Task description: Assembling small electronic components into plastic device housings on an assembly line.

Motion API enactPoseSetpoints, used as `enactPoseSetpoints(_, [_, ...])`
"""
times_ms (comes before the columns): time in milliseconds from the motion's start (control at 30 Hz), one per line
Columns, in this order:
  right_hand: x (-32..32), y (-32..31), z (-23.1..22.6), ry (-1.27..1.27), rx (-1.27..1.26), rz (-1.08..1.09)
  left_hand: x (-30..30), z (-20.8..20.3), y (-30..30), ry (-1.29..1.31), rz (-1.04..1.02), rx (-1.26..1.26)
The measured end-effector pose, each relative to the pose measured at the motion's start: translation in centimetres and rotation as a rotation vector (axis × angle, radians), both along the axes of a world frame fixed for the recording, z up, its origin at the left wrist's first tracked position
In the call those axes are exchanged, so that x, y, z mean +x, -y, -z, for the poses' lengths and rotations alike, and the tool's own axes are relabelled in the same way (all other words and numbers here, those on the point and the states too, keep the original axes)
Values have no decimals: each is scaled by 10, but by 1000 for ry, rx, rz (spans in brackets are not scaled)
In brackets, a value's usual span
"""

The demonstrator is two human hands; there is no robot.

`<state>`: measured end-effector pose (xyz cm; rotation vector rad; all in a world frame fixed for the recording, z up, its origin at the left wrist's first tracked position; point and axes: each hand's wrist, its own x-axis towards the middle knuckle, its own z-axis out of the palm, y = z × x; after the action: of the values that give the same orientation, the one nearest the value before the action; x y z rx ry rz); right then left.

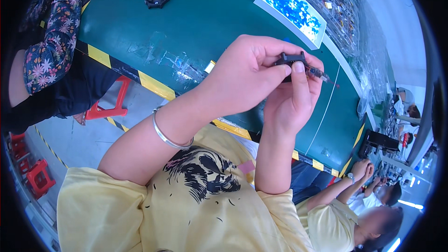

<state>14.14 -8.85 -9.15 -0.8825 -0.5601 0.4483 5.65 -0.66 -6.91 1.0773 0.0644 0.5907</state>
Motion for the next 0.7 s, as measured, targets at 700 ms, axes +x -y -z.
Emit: enactPoseSetpoints(700, [21,47,-23,620,-430,204,-9,10,-4,-93,217,-679])
